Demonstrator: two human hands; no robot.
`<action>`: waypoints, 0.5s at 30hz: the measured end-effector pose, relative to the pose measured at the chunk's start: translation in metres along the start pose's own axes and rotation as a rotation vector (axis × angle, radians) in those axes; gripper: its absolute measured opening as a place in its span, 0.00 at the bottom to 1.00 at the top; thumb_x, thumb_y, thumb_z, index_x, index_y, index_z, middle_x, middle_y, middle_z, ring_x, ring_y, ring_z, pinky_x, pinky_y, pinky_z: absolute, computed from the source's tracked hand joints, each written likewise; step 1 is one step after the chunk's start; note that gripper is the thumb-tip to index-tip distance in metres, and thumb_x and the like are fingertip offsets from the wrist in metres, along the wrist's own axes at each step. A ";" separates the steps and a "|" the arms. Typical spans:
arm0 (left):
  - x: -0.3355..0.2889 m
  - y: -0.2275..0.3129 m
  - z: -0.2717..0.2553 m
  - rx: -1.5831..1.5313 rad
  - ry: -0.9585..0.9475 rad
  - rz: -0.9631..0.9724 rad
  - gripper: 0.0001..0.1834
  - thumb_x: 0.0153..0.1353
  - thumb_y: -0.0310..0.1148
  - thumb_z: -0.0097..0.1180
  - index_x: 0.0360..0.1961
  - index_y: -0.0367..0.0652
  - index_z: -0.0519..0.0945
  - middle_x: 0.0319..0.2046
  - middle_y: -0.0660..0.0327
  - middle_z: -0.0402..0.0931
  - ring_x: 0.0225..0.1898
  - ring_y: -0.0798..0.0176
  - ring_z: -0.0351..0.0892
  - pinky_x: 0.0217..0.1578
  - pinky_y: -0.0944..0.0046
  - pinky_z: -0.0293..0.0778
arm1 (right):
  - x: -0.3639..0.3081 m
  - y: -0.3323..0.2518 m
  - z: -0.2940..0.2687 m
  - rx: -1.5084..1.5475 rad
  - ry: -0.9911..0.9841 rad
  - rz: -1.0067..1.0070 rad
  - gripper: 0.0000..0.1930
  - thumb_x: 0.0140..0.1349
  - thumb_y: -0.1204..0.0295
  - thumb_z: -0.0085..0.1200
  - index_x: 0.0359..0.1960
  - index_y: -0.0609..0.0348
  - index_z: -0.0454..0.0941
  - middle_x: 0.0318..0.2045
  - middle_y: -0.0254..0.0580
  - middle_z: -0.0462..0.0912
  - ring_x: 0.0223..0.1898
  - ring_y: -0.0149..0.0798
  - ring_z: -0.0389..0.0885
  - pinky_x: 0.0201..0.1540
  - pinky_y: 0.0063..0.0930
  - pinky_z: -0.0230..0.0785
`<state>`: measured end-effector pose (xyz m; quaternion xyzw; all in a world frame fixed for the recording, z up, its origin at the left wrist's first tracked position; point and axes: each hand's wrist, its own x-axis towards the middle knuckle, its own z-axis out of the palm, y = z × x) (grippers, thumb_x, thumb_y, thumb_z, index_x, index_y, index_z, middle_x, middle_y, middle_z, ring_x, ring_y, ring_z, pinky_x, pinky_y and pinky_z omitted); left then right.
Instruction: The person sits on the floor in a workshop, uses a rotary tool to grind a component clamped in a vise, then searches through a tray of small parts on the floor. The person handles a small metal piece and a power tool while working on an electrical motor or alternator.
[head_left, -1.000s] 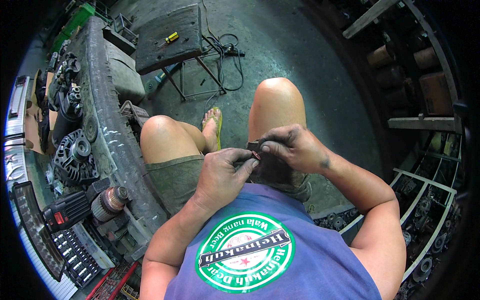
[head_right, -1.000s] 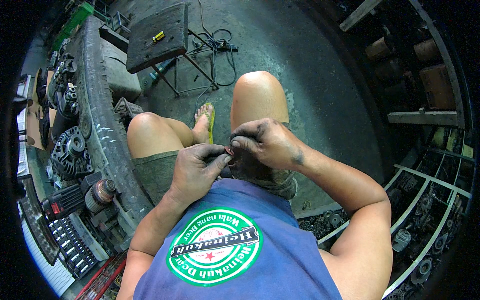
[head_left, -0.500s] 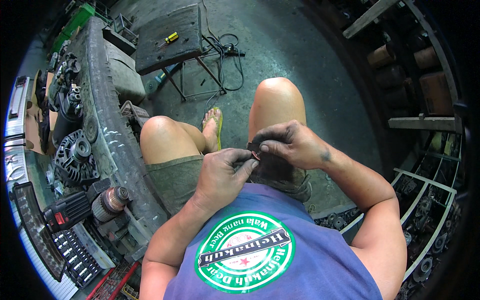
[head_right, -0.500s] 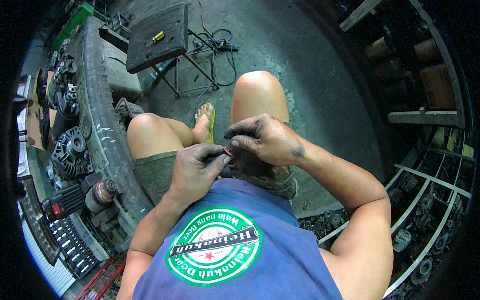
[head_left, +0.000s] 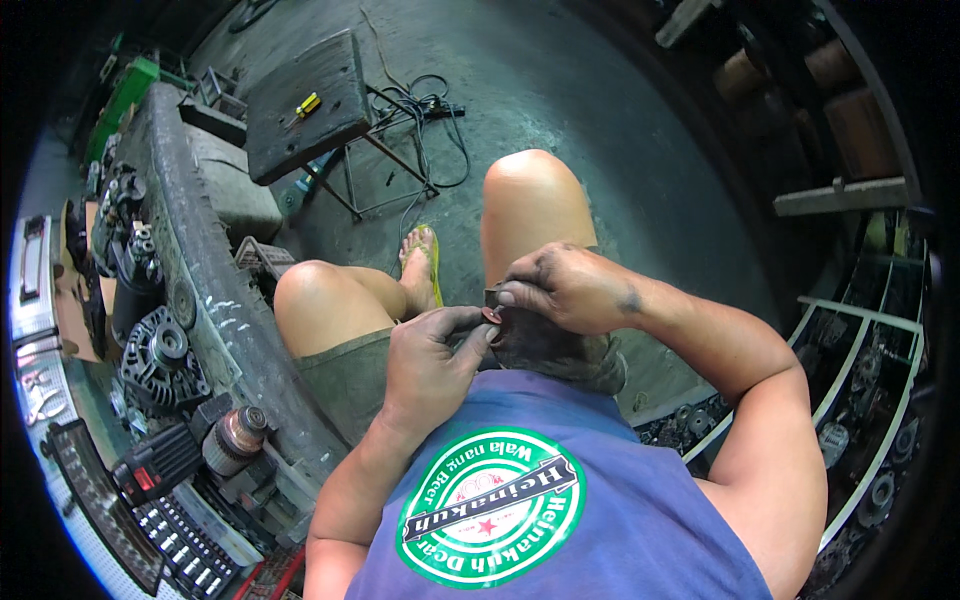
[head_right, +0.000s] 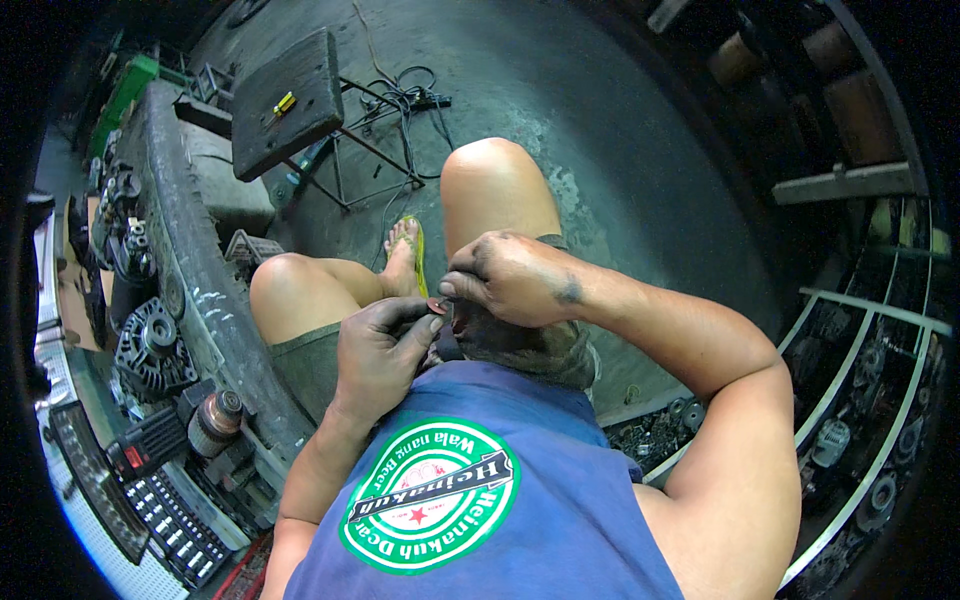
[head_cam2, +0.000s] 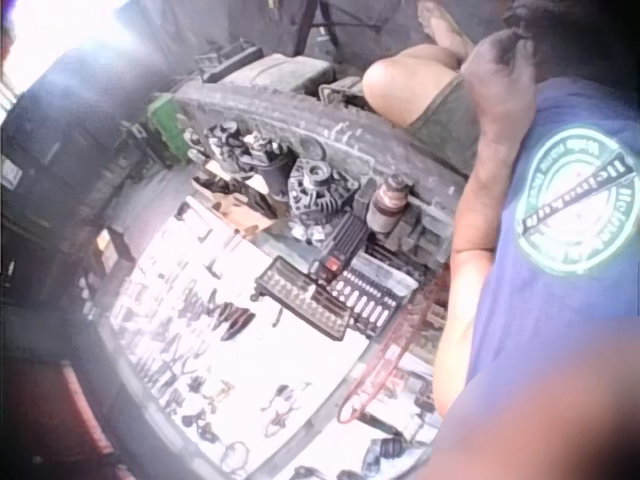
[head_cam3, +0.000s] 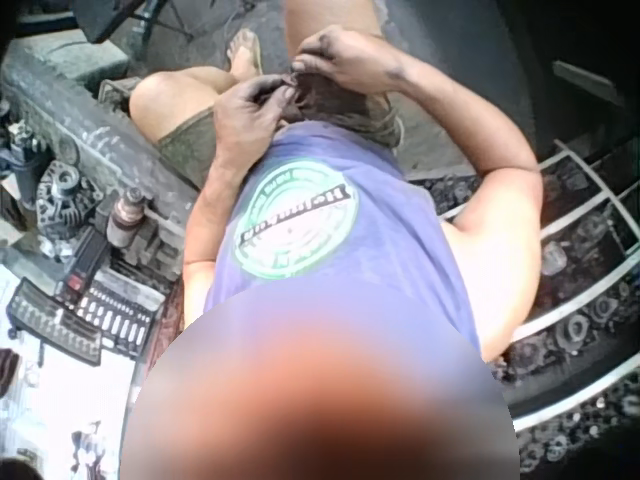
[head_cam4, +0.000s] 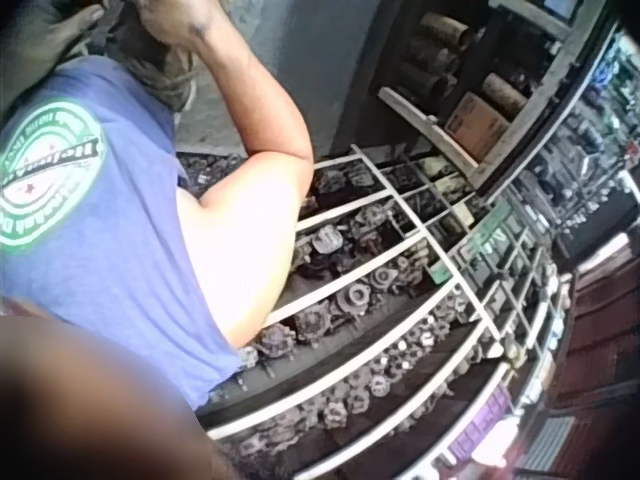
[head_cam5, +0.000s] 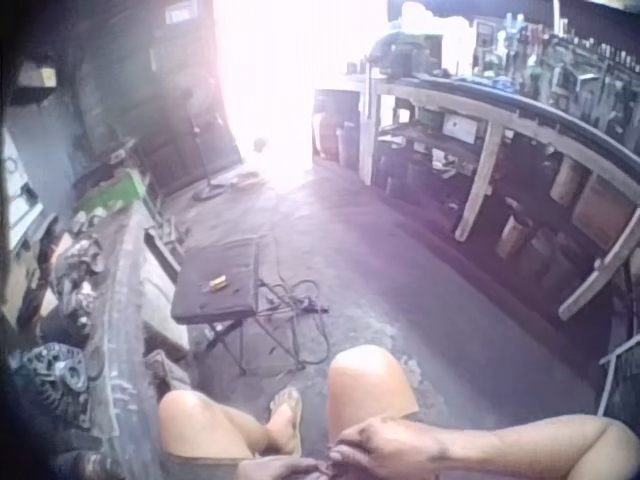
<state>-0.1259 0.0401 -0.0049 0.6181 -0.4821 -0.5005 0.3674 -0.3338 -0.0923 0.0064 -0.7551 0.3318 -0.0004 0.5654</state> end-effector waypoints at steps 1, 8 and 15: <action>0.000 0.000 0.000 -0.005 -0.002 -0.001 0.08 0.71 0.23 0.68 0.48 0.29 0.88 0.34 0.59 0.89 0.30 0.73 0.84 0.28 0.69 0.81 | 0.002 0.000 0.000 -0.019 -0.004 0.010 0.13 0.77 0.68 0.59 0.49 0.66 0.88 0.45 0.55 0.92 0.47 0.52 0.92 0.54 0.45 0.81; -0.001 0.001 0.000 0.061 0.028 -0.076 0.10 0.70 0.26 0.70 0.48 0.32 0.90 0.38 0.53 0.91 0.34 0.66 0.91 0.34 0.65 0.86 | -0.003 0.002 0.004 0.188 0.067 -0.020 0.12 0.78 0.69 0.60 0.53 0.63 0.88 0.47 0.50 0.93 0.50 0.43 0.92 0.58 0.38 0.81; 0.000 0.000 0.001 0.072 0.028 -0.051 0.10 0.70 0.27 0.70 0.49 0.32 0.90 0.38 0.53 0.91 0.32 0.67 0.90 0.31 0.66 0.84 | -0.003 0.001 -0.002 0.066 0.033 -0.088 0.12 0.77 0.68 0.60 0.52 0.64 0.88 0.46 0.53 0.92 0.50 0.48 0.92 0.57 0.41 0.82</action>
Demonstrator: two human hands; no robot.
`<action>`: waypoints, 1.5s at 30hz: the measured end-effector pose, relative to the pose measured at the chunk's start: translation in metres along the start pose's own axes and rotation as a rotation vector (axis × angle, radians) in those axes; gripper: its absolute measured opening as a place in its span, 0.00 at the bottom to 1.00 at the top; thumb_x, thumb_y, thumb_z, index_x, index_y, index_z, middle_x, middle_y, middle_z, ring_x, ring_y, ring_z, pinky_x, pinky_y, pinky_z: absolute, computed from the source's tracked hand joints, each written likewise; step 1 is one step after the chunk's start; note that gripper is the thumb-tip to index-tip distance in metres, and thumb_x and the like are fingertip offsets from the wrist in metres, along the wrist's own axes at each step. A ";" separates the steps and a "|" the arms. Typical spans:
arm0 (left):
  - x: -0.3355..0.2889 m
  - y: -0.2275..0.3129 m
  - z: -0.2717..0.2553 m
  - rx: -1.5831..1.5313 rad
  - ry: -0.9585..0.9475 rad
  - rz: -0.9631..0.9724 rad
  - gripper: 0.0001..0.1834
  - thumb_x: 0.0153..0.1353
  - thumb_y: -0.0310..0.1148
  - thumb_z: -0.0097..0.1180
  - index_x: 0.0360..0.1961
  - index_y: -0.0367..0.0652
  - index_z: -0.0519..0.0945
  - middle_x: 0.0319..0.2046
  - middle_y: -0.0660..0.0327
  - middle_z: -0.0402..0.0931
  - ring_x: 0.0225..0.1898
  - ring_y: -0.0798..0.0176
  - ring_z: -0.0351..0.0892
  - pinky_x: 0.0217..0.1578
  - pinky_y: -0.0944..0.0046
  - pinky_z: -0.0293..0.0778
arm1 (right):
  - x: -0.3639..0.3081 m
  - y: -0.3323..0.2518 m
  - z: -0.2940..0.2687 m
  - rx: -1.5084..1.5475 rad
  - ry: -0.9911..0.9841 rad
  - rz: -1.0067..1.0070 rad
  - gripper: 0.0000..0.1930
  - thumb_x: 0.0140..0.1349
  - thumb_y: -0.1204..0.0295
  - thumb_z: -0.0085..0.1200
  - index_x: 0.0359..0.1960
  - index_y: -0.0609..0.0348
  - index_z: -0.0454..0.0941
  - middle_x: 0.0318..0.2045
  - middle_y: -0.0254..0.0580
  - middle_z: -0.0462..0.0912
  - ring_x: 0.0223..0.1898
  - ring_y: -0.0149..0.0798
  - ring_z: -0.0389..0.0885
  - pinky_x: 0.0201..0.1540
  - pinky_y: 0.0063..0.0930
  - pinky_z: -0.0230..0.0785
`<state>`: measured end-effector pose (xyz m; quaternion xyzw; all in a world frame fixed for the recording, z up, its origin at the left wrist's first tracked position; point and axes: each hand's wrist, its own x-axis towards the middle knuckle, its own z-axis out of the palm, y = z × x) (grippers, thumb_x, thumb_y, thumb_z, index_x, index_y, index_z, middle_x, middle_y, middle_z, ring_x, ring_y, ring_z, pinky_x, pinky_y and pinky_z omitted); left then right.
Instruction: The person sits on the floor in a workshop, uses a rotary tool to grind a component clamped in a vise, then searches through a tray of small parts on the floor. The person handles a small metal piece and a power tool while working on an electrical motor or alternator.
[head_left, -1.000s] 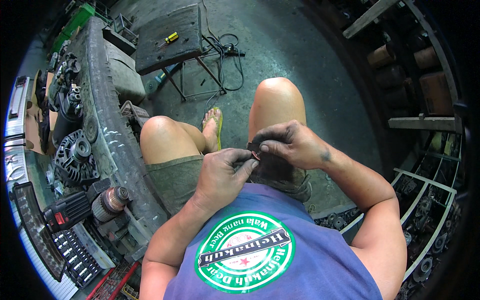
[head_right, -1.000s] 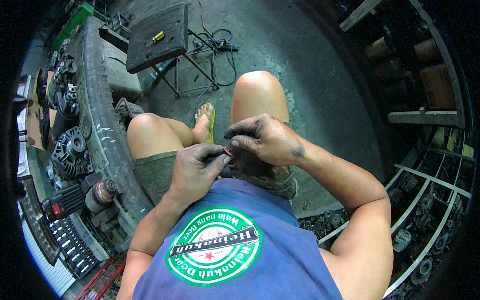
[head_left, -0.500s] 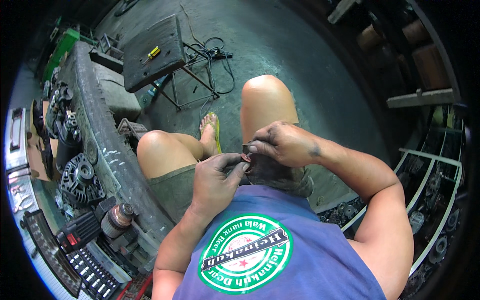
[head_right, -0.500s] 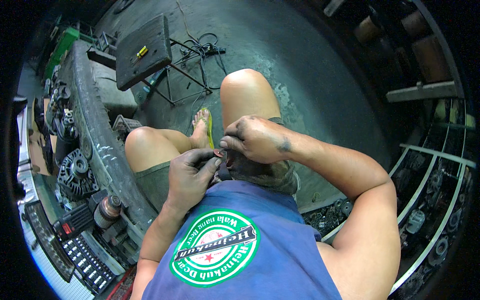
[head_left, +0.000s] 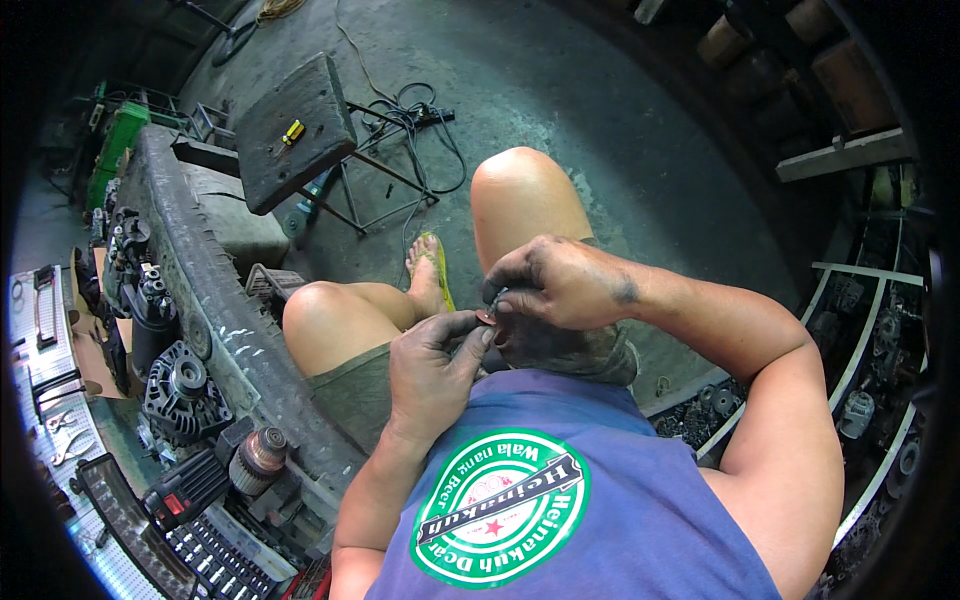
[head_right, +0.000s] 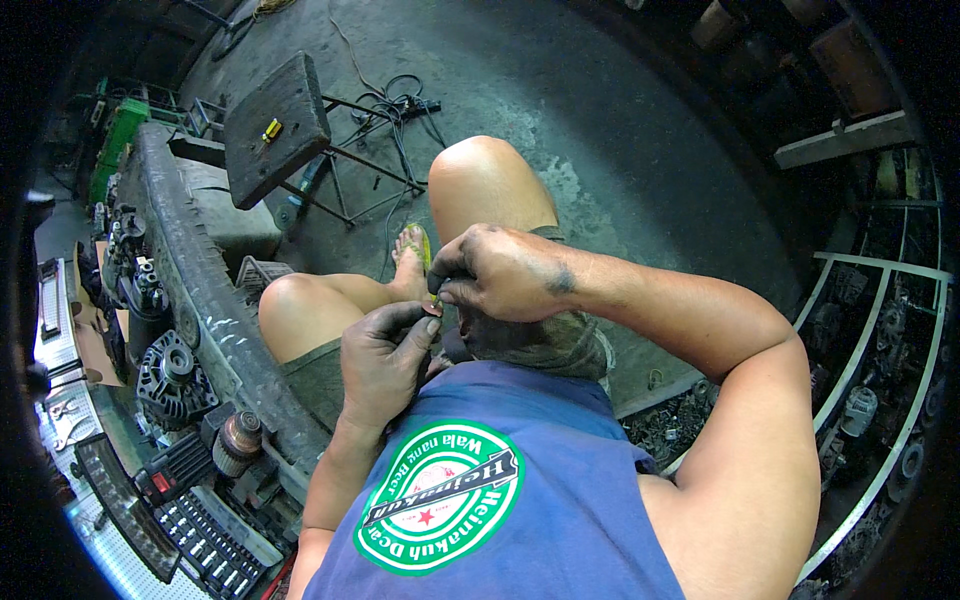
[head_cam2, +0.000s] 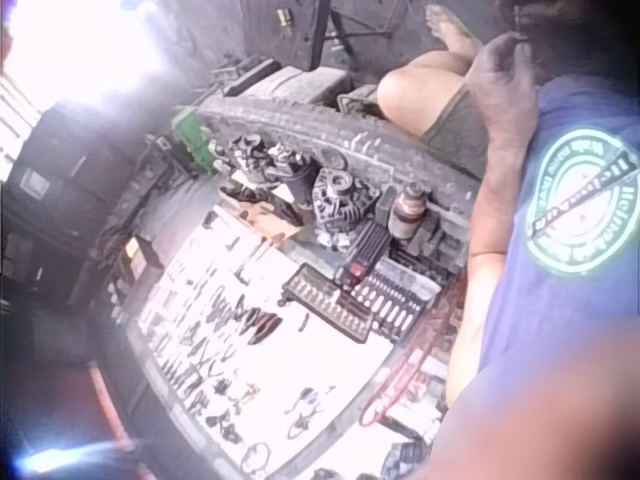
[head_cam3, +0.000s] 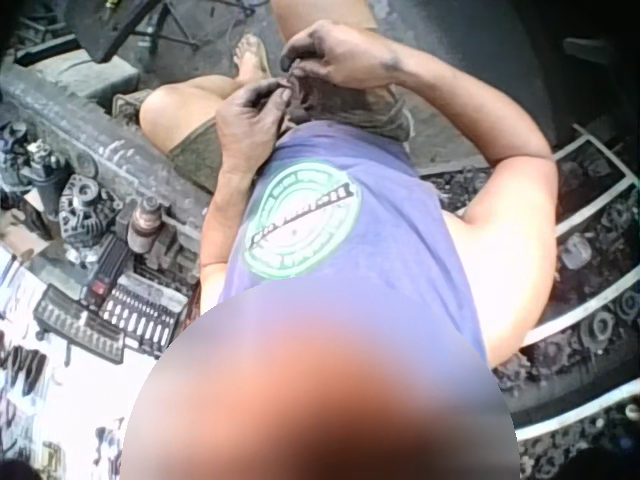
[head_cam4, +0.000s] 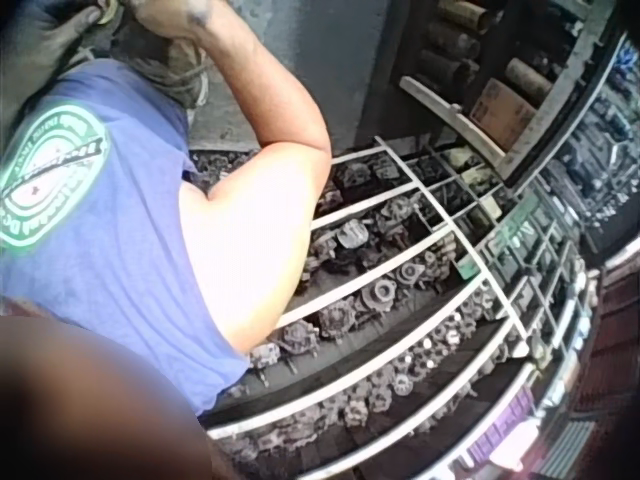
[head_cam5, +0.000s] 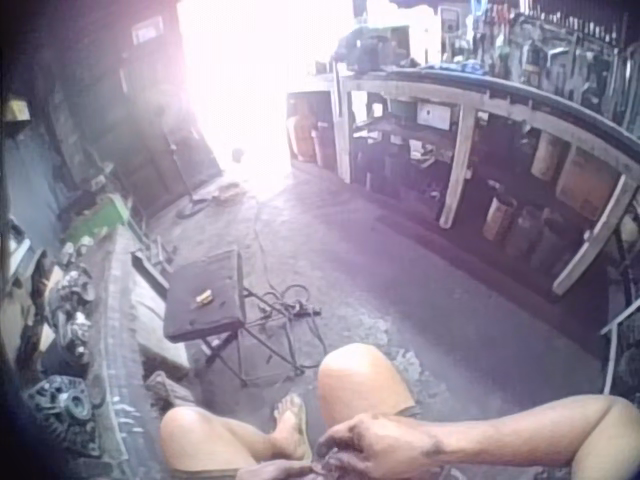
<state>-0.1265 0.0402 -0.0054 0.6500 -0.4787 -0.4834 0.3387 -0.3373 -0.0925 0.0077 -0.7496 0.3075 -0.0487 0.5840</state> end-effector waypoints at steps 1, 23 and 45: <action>0.000 0.000 0.000 0.008 0.001 -0.001 0.10 0.70 0.27 0.70 0.49 0.33 0.90 0.37 0.53 0.91 0.32 0.67 0.90 0.32 0.66 0.84 | 0.000 -0.001 -0.001 -0.018 -0.009 0.011 0.12 0.78 0.68 0.60 0.52 0.64 0.88 0.46 0.54 0.92 0.50 0.49 0.92 0.56 0.42 0.82; -0.003 -0.003 0.001 -0.002 0.031 -0.042 0.12 0.69 0.30 0.73 0.47 0.32 0.91 0.33 0.56 0.89 0.27 0.70 0.86 0.29 0.67 0.81 | -0.001 0.002 0.004 0.018 0.027 -0.028 0.13 0.76 0.69 0.60 0.52 0.65 0.89 0.43 0.51 0.93 0.46 0.45 0.93 0.54 0.40 0.83; 0.002 0.002 0.003 -0.111 -0.006 -0.037 0.09 0.72 0.26 0.69 0.47 0.30 0.89 0.33 0.60 0.89 0.25 0.73 0.82 0.25 0.69 0.80 | 0.001 0.000 -0.001 -0.024 -0.020 0.033 0.12 0.73 0.70 0.63 0.54 0.61 0.89 0.48 0.51 0.92 0.51 0.48 0.91 0.58 0.41 0.81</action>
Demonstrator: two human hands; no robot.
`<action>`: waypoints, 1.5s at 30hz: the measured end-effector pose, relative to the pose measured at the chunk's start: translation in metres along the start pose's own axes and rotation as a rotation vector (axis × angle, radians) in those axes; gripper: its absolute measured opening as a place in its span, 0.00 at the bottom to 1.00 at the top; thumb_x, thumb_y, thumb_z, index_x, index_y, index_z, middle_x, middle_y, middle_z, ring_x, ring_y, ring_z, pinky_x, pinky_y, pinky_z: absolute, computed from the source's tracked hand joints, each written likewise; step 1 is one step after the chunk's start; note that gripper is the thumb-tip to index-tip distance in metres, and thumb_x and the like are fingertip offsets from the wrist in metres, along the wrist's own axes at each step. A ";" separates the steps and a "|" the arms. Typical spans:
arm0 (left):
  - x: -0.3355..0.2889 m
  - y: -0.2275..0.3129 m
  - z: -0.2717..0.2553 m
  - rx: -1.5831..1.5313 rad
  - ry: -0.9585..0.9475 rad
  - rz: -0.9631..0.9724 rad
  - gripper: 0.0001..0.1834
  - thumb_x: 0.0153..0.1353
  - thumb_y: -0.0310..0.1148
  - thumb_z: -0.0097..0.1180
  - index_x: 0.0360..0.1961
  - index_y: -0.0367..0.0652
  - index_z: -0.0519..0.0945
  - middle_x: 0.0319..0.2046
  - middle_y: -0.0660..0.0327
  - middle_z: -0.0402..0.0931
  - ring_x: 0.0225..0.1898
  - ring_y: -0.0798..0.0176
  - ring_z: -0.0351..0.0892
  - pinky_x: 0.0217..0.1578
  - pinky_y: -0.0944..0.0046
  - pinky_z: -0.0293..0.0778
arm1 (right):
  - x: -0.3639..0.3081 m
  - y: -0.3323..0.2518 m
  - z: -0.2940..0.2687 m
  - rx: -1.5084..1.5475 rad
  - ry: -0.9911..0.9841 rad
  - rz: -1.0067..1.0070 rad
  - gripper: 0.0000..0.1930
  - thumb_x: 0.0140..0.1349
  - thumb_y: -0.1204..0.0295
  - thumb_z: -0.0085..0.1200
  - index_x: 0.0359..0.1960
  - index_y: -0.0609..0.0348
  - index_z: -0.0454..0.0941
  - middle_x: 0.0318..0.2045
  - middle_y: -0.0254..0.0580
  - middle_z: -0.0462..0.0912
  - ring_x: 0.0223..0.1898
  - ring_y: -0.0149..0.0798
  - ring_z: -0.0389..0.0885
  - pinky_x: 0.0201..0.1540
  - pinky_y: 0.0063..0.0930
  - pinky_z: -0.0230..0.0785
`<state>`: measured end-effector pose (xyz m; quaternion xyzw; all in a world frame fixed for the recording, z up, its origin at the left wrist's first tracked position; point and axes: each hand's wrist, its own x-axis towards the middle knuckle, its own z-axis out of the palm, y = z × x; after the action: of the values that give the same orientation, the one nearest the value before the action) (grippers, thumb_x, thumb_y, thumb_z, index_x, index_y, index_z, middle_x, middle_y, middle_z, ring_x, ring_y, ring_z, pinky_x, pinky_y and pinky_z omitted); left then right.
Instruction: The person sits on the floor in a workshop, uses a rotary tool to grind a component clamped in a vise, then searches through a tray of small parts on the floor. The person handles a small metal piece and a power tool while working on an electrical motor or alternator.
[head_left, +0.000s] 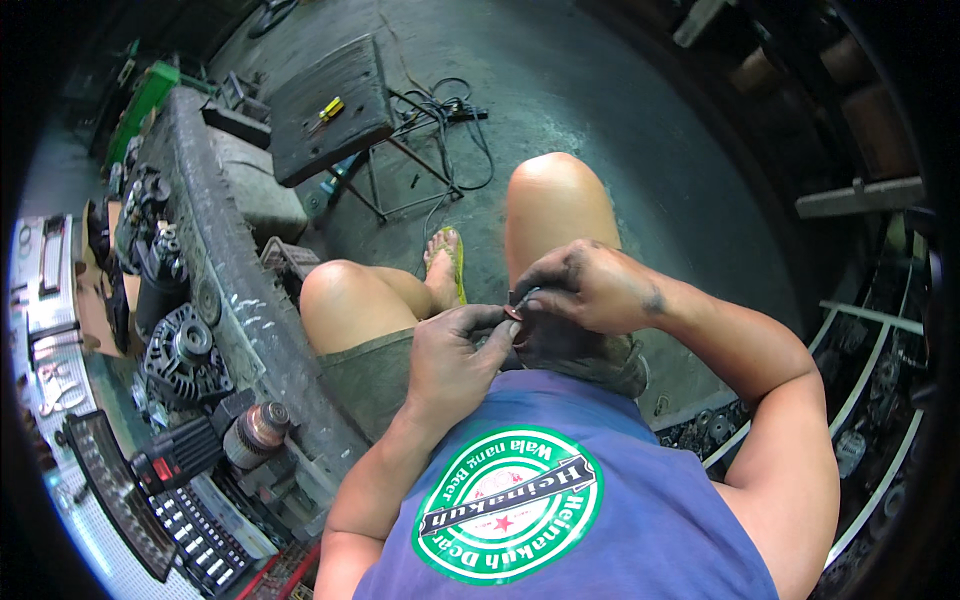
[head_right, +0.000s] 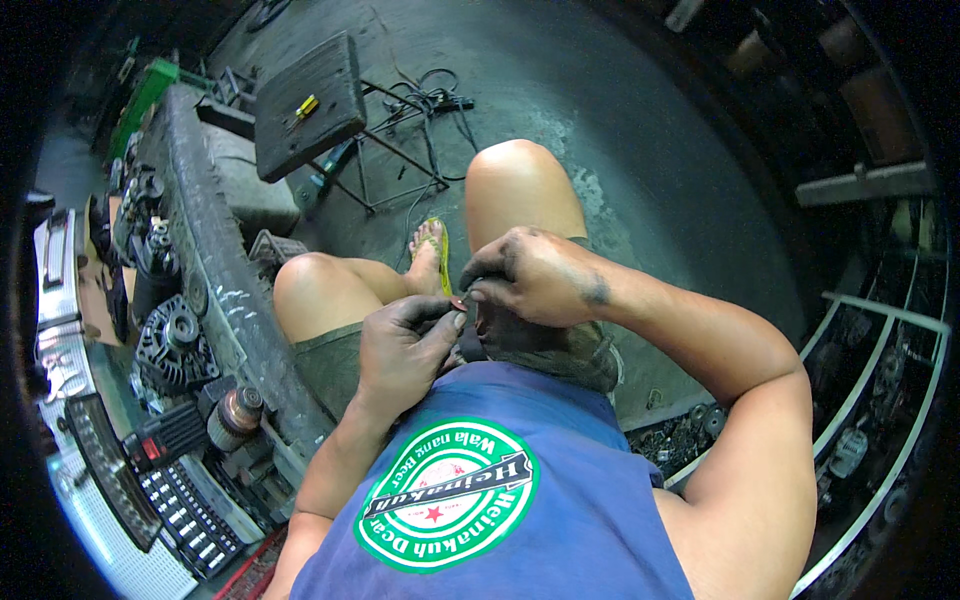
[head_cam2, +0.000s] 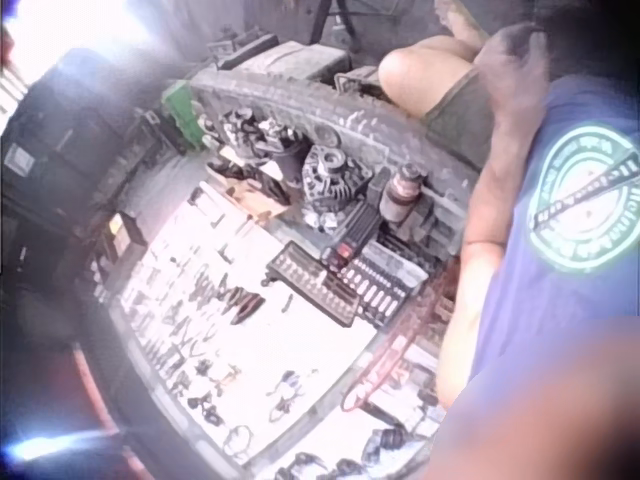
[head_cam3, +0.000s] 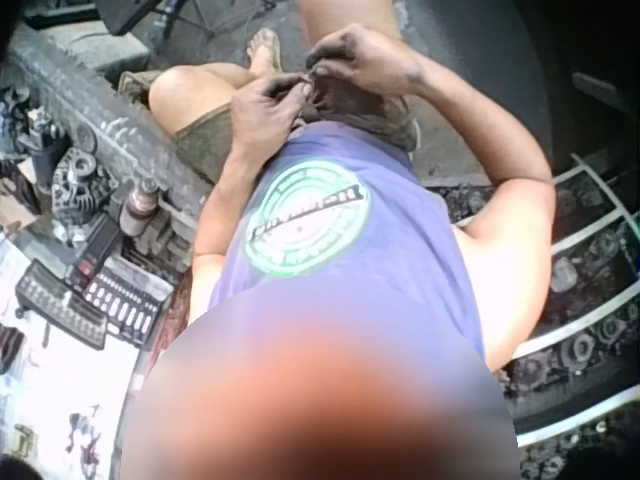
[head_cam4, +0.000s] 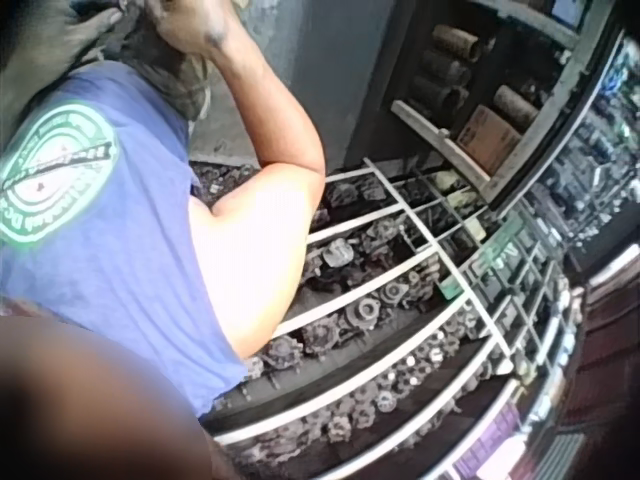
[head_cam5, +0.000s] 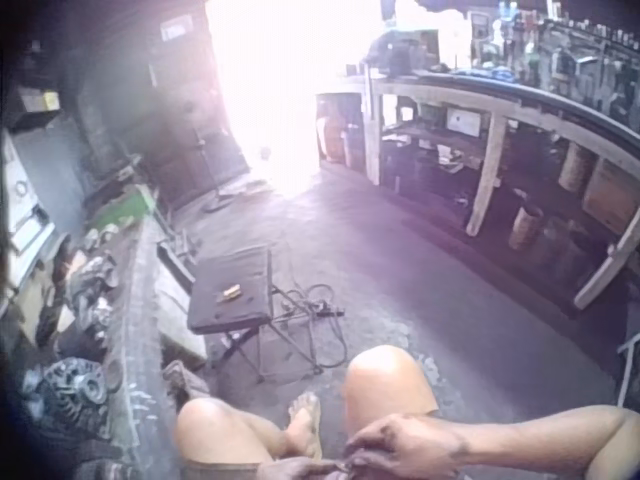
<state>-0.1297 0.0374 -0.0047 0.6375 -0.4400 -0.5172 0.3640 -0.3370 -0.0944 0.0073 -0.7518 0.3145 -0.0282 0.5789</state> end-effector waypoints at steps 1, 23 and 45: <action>0.000 0.000 0.000 0.027 0.002 0.018 0.10 0.72 0.27 0.69 0.47 0.30 0.89 0.33 0.60 0.89 0.25 0.73 0.82 0.26 0.69 0.80 | 0.001 -0.001 -0.001 -0.010 -0.004 0.000 0.12 0.74 0.70 0.61 0.52 0.63 0.89 0.46 0.53 0.92 0.50 0.51 0.91 0.57 0.43 0.81; 0.000 -0.002 -0.011 0.169 0.002 0.140 0.12 0.67 0.31 0.70 0.45 0.32 0.90 0.38 0.44 0.90 0.40 0.48 0.92 0.44 0.53 0.85 | 0.003 -0.002 0.007 0.101 0.026 0.094 0.10 0.74 0.75 0.60 0.51 0.67 0.88 0.38 0.43 0.91 0.42 0.30 0.86 0.51 0.31 0.81; 0.000 0.002 -0.013 0.149 0.003 0.089 0.12 0.68 0.30 0.70 0.47 0.32 0.90 0.38 0.46 0.91 0.39 0.55 0.93 0.43 0.57 0.86 | 0.008 -0.009 0.005 0.130 -0.022 0.034 0.11 0.75 0.73 0.62 0.53 0.67 0.87 0.46 0.45 0.93 0.48 0.34 0.89 0.55 0.34 0.81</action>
<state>-0.1169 0.0370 0.0000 0.6432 -0.5047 -0.4656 0.3389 -0.3246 -0.0926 0.0108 -0.7074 0.3185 -0.0302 0.6302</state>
